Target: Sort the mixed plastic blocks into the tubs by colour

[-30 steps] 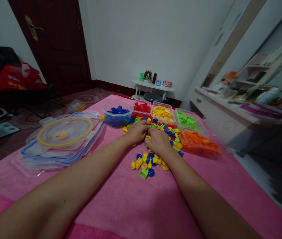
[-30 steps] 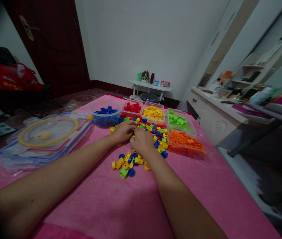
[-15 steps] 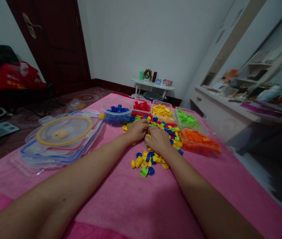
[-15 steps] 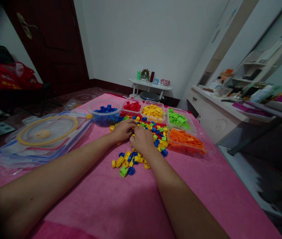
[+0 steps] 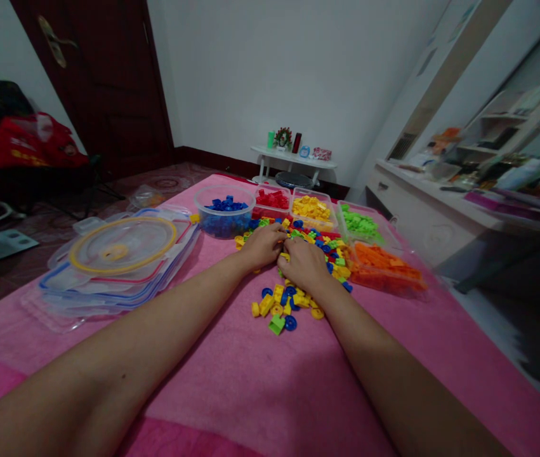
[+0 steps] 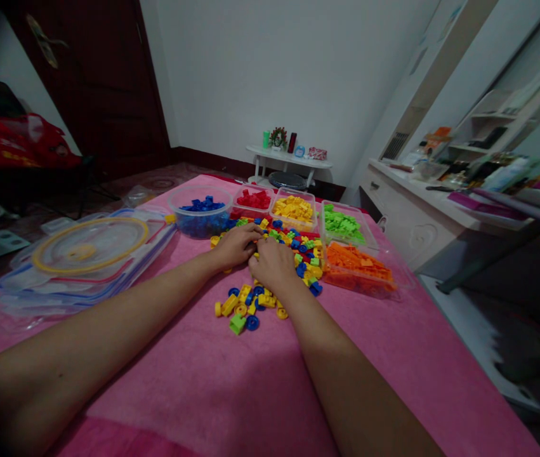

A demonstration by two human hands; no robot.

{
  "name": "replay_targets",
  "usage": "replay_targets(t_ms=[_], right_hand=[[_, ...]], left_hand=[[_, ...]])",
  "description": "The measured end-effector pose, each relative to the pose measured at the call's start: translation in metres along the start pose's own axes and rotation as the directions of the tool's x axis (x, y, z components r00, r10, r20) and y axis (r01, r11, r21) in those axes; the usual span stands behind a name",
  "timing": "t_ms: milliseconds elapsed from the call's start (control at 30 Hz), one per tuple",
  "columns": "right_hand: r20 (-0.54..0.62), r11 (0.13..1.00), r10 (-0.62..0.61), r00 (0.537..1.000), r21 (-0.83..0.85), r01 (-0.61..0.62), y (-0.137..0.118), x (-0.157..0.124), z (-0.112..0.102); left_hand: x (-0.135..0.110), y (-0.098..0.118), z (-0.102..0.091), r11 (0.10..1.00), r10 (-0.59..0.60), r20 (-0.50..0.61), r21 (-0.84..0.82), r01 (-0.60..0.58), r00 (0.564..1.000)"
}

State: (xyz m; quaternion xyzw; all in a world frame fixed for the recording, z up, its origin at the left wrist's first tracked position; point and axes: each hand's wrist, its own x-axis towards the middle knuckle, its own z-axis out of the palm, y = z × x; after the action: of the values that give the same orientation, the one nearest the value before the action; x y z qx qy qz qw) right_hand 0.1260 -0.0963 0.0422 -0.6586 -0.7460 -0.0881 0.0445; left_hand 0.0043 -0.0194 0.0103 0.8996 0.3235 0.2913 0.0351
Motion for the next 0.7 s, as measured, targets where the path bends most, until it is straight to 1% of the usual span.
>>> replay_targets(t_ms=[133,333,500,700], right_hand=[[0.000,1.000,0.014,1.000,0.000,-0.014,-0.0001,0.0004,0.0003],[-0.036,1.000,-0.009,0.999,-0.002,0.009,0.0008,0.0005,0.0019],[-0.010,1.000,-0.002,1.000,0.001,0.002,0.0005,0.0011,0.0019],[-0.014,1.000,-0.011,1.000,0.002,0.011,0.0015,0.0012,0.0028]], left_hand=[[0.0003,-0.0002,0.0012,1.000,-0.003,-0.008,0.005,0.003,1.000],[0.0005,0.0009,0.0002,1.000,-0.012,0.004,0.000,0.012,1.000],[-0.0003,0.0014,-0.0005,1.000,-0.013,0.005,0.004,0.013,1.000],[0.0002,0.0002,0.0004,1.000,0.002,0.003,0.016,-0.002,1.000]])
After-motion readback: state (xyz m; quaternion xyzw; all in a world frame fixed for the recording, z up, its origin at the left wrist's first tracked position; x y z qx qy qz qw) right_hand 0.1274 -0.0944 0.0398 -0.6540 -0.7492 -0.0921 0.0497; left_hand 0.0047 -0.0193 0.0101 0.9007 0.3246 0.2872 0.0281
